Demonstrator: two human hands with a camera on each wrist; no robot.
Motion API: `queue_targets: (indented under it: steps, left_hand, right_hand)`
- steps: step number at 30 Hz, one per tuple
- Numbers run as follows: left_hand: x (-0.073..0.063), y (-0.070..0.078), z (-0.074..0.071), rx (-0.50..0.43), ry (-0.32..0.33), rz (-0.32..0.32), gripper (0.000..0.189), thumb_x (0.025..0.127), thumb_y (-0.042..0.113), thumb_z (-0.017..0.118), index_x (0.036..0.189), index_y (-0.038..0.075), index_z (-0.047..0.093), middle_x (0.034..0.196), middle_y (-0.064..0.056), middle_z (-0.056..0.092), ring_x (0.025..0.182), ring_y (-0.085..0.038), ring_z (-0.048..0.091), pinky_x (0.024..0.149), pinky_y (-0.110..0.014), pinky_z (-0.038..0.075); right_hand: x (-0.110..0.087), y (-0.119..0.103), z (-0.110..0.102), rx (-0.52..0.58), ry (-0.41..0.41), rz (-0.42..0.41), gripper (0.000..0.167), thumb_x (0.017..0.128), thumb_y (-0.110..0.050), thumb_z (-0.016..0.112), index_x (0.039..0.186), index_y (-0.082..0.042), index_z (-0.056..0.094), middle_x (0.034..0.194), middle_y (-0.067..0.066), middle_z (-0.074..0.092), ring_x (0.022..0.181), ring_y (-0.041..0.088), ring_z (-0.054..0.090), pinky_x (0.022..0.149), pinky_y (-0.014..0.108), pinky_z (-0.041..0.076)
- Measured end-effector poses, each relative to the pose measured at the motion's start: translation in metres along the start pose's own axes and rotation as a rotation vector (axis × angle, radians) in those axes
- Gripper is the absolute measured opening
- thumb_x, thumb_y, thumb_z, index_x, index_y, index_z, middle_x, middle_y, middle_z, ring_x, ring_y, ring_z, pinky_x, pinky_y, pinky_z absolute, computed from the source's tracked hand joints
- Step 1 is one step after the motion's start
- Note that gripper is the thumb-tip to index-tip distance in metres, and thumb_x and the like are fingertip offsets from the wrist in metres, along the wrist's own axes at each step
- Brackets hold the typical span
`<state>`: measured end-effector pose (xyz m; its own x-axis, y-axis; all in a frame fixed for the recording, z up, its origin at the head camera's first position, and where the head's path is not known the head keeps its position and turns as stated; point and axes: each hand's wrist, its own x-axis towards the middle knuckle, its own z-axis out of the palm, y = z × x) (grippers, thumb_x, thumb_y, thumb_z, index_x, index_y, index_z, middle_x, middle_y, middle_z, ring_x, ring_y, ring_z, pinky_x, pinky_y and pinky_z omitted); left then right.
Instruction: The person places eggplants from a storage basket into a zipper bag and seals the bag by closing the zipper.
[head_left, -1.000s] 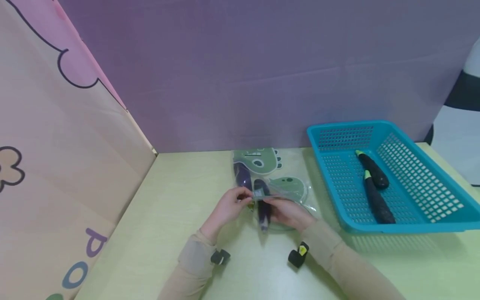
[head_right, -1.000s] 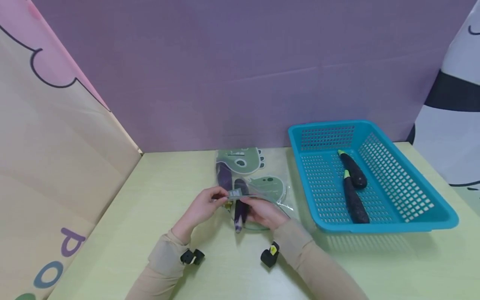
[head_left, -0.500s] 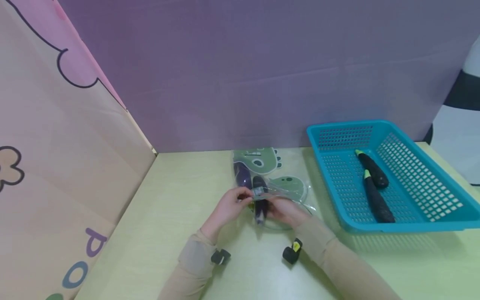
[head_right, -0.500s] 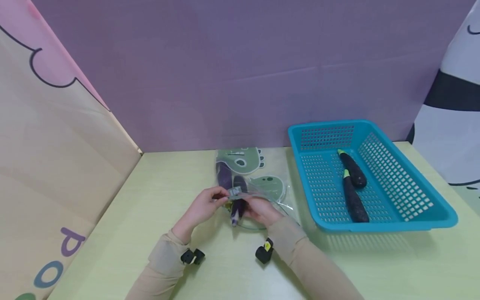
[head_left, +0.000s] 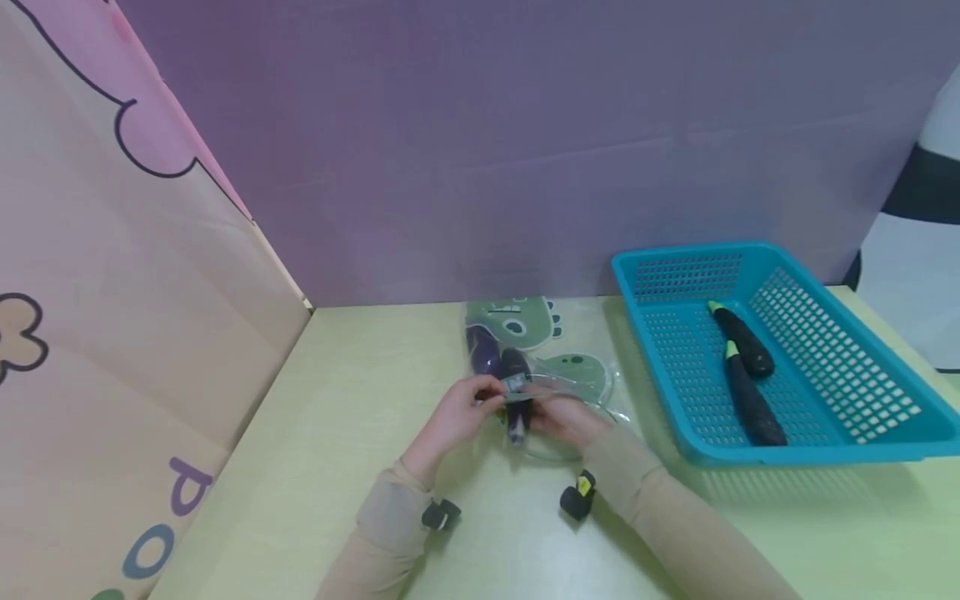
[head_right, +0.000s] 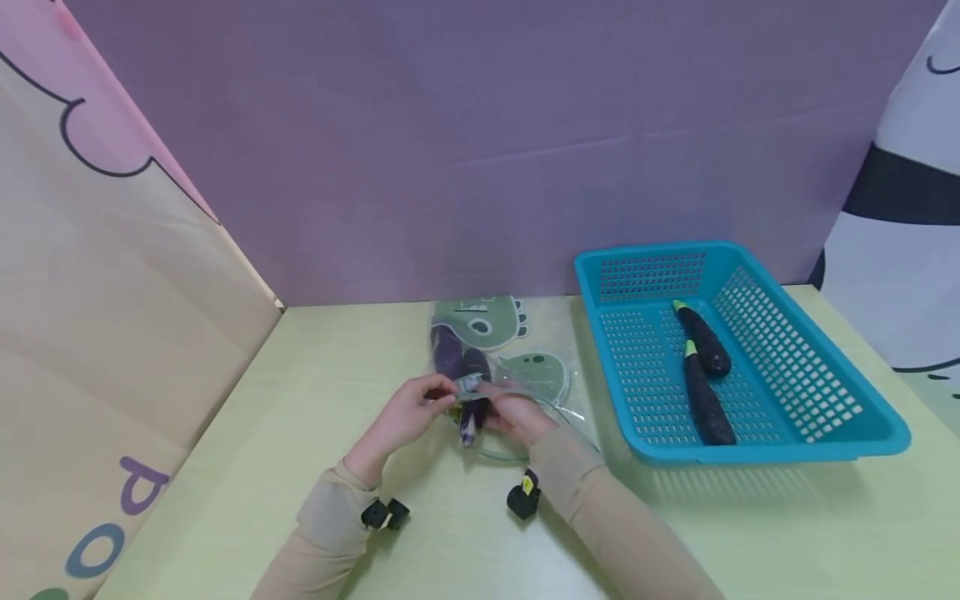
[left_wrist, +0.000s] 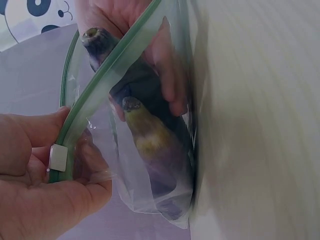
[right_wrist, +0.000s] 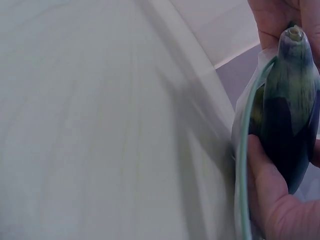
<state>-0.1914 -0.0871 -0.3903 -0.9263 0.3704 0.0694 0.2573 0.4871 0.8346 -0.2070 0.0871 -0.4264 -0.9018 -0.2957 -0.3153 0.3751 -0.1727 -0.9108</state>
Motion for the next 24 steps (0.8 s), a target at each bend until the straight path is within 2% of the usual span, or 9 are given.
queue_targets:
  steps: [7, 9, 17, 21, 24]
  left_hand:
    - [0.0010, -0.0026, 0.0010, 0.011, 0.006, 0.006, 0.010, 0.089, 0.002, 0.058, 0.097, 0.001, 0.064, 0.095, -0.012, 0.067, 0.091, -0.025, 0.062, 0.078, -0.031, 0.053]
    - [0.0008, -0.0025, 0.0009, 0.013, 0.006, 0.008, 0.010, 0.089, 0.002, 0.058, 0.097, 0.000, 0.064, 0.095, -0.013, 0.067, 0.091, -0.025, 0.062, 0.077, -0.031, 0.053]
    - [0.0002, -0.0008, 0.0003, 0.019, 0.007, 0.001, 0.009, 0.089, 0.002, 0.058, 0.096, 0.001, 0.065, 0.095, -0.012, 0.067, 0.090, -0.024, 0.062, 0.075, -0.029, 0.052]
    - [0.0008, -0.0016, 0.0007, 0.020, 0.005, 0.003, 0.009, 0.089, 0.002, 0.058, 0.096, 0.002, 0.065, 0.095, -0.012, 0.067, 0.091, -0.024, 0.062, 0.076, -0.029, 0.052]
    - [0.0007, -0.0023, 0.0009, 0.022, 0.001, 0.006, 0.009, 0.089, 0.002, 0.058, 0.096, 0.002, 0.065, 0.095, -0.012, 0.067, 0.091, -0.023, 0.062, 0.077, -0.030, 0.052]
  right_hand:
    - [0.0042, 0.0011, 0.0011, -0.097, 0.040, -0.009, 0.037, 0.099, -0.011, 0.040, 0.128, 0.013, 0.040, 0.125, 0.029, 0.053, 0.098, 0.019, 0.061, 0.100, 0.045, 0.046]
    - [0.0053, 0.0005, 0.0020, -0.098, 0.059, -0.004, 0.037, 0.099, -0.009, 0.040, 0.128, 0.014, 0.040, 0.125, 0.031, 0.052, 0.096, 0.020, 0.062, 0.100, 0.047, 0.045]
    - [0.0072, -0.0046, 0.0068, -0.202, 0.180, 0.018, 0.034, 0.098, -0.011, 0.043, 0.125, 0.011, 0.045, 0.110, 0.019, 0.059, 0.087, 0.017, 0.060, 0.094, 0.041, 0.050]
    - [0.0078, -0.0046, 0.0074, -0.244, 0.179, -0.011, 0.035, 0.097, -0.012, 0.044, 0.124, 0.011, 0.046, 0.112, 0.020, 0.058, 0.089, 0.018, 0.060, 0.094, 0.041, 0.051]
    - [0.0082, -0.0046, 0.0076, -0.269, 0.172, -0.031, 0.036, 0.098, -0.013, 0.044, 0.124, 0.010, 0.047, 0.117, 0.024, 0.057, 0.096, 0.023, 0.061, 0.095, 0.042, 0.049]
